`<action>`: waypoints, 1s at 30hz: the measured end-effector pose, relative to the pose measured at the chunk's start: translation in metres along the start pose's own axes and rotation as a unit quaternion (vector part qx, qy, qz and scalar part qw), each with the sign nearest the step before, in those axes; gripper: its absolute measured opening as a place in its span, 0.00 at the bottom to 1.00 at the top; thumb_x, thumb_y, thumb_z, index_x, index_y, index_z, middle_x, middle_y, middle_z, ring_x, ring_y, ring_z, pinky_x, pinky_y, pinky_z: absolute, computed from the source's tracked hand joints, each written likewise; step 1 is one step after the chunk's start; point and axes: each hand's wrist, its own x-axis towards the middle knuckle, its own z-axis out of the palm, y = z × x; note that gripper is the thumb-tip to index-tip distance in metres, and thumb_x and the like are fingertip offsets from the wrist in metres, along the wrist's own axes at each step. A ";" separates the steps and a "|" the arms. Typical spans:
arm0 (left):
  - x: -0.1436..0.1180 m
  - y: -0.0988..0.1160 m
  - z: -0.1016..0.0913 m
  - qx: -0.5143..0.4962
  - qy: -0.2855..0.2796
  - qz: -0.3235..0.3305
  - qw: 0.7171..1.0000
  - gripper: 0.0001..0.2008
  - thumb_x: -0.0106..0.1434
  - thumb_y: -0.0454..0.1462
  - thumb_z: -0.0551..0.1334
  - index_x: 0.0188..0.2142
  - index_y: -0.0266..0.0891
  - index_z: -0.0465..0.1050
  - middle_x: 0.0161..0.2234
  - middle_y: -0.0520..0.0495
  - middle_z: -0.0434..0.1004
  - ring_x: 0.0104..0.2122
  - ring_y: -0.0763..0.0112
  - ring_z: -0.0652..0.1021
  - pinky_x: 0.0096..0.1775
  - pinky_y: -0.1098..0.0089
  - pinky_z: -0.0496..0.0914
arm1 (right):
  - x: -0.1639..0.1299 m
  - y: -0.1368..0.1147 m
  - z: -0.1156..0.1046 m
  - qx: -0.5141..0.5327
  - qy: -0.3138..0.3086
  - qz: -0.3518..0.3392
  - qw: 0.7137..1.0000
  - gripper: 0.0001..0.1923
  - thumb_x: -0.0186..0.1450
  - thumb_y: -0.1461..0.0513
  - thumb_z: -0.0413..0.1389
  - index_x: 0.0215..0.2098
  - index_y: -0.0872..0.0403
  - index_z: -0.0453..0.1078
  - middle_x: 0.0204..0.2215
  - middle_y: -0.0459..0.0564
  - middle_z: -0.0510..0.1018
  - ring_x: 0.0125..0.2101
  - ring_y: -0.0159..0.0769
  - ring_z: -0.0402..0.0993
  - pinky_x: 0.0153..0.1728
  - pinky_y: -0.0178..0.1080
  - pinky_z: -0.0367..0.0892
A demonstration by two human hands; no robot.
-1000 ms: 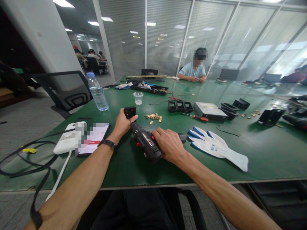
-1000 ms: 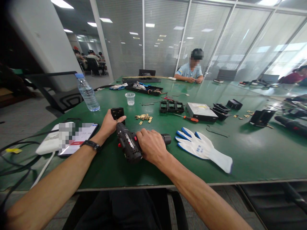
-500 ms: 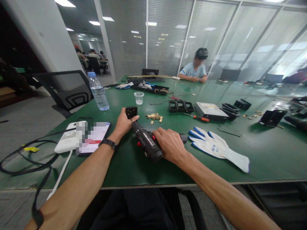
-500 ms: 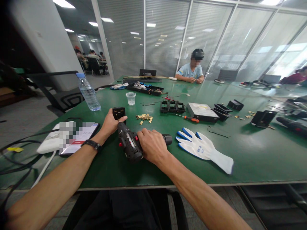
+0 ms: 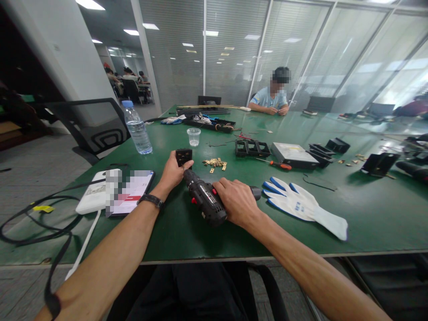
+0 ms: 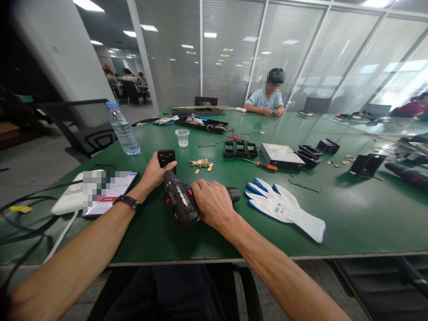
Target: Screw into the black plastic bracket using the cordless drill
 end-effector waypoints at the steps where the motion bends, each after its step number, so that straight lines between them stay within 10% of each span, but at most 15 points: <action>1: 0.000 0.000 0.000 0.000 -0.003 0.001 1.000 0.25 0.56 0.47 0.64 0.49 0.38 0.63 0.43 0.43 0.74 0.41 0.62 0.75 0.45 0.61 0.69 | 0.000 0.000 0.000 0.000 0.000 0.001 1.000 0.16 0.61 0.59 0.57 0.47 0.52 0.64 0.41 0.53 0.73 0.38 0.43 0.72 0.36 0.41 0.58; 30: 0.004 -0.006 -0.002 0.013 -0.032 0.031 0.999 0.18 0.61 0.39 0.56 0.49 0.37 0.63 0.44 0.43 0.71 0.44 0.61 0.72 0.50 0.58 0.66 | 0.000 0.000 0.006 -0.004 0.024 -0.001 1.000 0.16 0.59 0.62 0.56 0.45 0.53 0.63 0.40 0.52 0.73 0.36 0.42 0.71 0.35 0.41 0.57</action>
